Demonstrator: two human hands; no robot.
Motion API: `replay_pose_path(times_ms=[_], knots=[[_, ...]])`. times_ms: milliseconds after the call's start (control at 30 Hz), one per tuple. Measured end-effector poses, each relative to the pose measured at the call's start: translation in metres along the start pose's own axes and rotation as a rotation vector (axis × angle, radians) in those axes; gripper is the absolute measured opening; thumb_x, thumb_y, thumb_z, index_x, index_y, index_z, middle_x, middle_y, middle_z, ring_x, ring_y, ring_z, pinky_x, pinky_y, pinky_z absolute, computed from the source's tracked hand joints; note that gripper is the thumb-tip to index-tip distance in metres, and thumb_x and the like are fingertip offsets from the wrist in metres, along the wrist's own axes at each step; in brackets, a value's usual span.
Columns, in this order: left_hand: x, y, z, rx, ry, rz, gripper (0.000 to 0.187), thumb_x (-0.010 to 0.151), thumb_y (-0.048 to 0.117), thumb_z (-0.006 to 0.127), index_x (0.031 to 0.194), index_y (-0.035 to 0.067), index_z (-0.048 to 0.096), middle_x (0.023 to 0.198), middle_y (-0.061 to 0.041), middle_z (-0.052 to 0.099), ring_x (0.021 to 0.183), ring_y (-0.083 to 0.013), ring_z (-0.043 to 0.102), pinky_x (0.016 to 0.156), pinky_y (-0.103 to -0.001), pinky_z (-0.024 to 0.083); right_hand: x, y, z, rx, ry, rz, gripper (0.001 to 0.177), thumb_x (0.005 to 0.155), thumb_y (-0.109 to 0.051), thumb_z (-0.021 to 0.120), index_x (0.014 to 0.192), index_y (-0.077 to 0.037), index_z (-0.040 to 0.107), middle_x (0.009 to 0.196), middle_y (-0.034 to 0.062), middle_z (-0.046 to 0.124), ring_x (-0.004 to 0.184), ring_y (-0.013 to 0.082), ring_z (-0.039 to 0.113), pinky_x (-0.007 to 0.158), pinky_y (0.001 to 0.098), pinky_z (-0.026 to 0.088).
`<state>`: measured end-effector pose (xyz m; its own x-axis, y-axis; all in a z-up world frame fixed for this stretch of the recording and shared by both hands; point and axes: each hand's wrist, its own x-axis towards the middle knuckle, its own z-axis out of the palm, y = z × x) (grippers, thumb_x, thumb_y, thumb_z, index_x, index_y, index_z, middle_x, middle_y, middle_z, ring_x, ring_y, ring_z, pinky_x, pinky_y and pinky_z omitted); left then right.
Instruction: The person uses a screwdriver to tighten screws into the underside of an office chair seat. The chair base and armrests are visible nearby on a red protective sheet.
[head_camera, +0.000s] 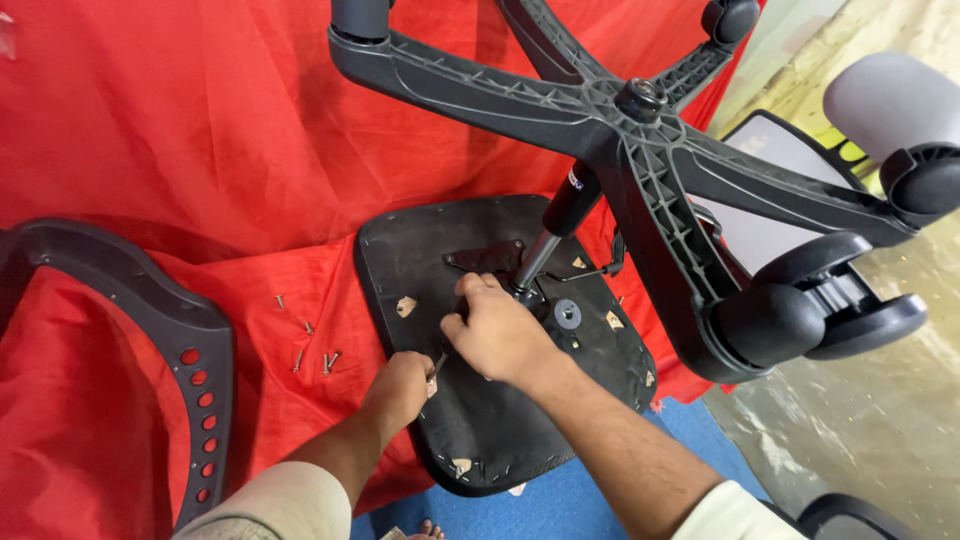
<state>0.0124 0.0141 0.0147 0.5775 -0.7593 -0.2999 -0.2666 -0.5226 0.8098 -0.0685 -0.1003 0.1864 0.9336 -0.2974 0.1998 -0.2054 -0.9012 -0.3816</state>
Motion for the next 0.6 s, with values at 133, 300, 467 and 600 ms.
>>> replay_pose_path(times_ms=[133, 300, 467, 600], knots=[[0.007, -0.001, 0.000, 0.026, 0.038, 0.053, 0.014, 0.086, 0.011, 0.060, 0.080, 0.004, 0.071, 0.077, -0.018, 0.070, 0.076, -0.0319, 0.070, 0.070, -0.043, 0.052, -0.001, 0.006, 0.004, 0.107, -0.011, -0.097, 0.040, 0.090, -0.018, 0.061, 0.125, 0.001, 0.057, 0.105, 0.0281, 0.069, 0.097, 0.0436, 0.068, 0.084, 0.0475, 0.055], [0.010, -0.006, 0.005, -0.279, 0.006, -0.059, 0.025, 0.093, 0.014, 0.054, 0.079, 0.001, 0.069, 0.076, -0.019, 0.072, 0.075, -0.0327, 0.070, 0.069, -0.045, 0.052, -0.001, -0.010, 0.012, -0.046, -0.032, 0.118, 0.030, 0.094, -0.031, 0.066, 0.106, -0.003, 0.065, 0.099, 0.0229, 0.072, 0.095, 0.0412, 0.070, 0.084, 0.0486, 0.055], [0.017, -0.020, 0.014, -0.076, 0.163, 0.099, 0.009, 0.085, 0.005, 0.062, 0.082, 0.003, 0.070, 0.080, -0.021, 0.071, 0.079, -0.0368, 0.071, 0.071, -0.044, 0.054, 0.001, -0.005, 0.011, -0.046, -0.007, 0.108, 0.035, 0.088, -0.027, 0.069, 0.108, 0.000, 0.062, 0.102, 0.0256, 0.069, 0.100, 0.0423, 0.068, 0.086, 0.0481, 0.054], [0.025, -0.031, 0.025, -0.029, 0.249, 0.083, 0.006, 0.082, 0.004, 0.065, 0.084, 0.003, 0.070, 0.083, -0.021, 0.072, 0.080, -0.0385, 0.072, 0.072, -0.046, 0.056, 0.002, 0.004, 0.008, 0.032, 0.033, -0.113, 0.041, 0.088, -0.018, 0.062, 0.122, 0.004, 0.057, 0.110, 0.0287, 0.067, 0.103, 0.0438, 0.067, 0.089, 0.0473, 0.054]])
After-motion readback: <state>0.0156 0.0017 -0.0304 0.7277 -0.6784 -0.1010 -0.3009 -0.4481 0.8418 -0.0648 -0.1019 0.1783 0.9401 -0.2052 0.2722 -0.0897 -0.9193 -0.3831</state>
